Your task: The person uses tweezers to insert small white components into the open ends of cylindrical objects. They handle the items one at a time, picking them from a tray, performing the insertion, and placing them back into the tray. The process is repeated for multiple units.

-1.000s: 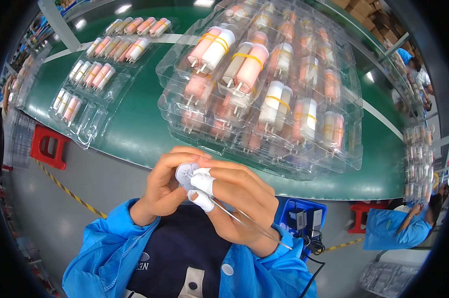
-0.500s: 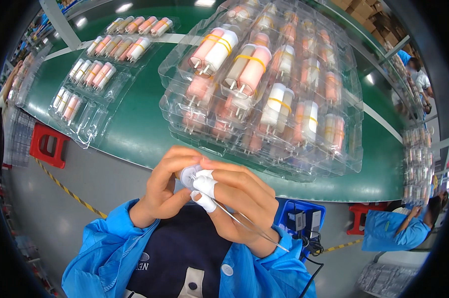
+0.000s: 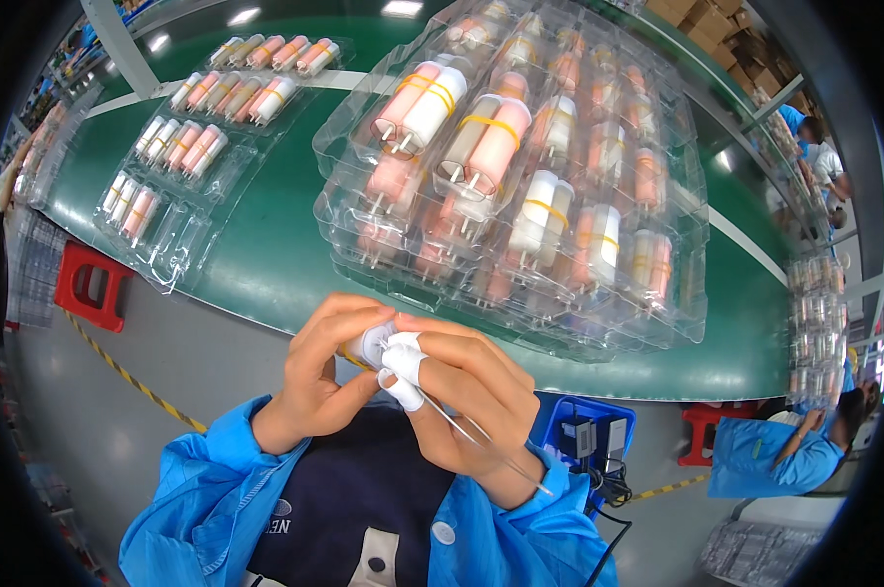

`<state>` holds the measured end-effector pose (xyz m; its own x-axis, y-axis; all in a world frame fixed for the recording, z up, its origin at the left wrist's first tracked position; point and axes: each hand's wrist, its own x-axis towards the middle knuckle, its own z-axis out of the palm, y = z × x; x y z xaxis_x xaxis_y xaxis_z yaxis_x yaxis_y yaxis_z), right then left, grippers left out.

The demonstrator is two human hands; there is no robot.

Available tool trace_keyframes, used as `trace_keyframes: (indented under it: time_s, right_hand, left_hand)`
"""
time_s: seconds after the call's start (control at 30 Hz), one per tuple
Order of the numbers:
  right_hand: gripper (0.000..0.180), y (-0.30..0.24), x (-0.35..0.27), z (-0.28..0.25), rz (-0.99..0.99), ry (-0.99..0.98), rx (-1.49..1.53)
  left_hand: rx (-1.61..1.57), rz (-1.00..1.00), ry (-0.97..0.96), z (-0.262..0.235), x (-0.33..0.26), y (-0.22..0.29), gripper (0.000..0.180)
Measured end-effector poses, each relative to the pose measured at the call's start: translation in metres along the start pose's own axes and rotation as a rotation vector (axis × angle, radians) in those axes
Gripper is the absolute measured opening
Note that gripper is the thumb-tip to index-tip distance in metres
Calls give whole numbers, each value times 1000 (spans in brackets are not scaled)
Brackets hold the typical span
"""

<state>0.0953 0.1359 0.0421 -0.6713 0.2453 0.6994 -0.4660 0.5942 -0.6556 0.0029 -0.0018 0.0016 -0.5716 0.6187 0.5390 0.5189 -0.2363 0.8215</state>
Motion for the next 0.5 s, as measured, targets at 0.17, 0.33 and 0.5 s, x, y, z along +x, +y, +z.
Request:
trace_keyframes:
  time_s: [0.17, 0.33, 0.5]
  right_hand:
    - [16, -1, 4, -2, 89, -39, 62]
    - [15, 2, 9, -3, 108, -52, 140]
    - [15, 3, 12, -4, 195, -74, 202]
  left_hand:
    - [136, 47, 7, -3, 3, 3, 52]
    - [180, 61, 3, -6, 6, 5, 52]
    - [212, 92, -3, -7, 6, 3, 51]
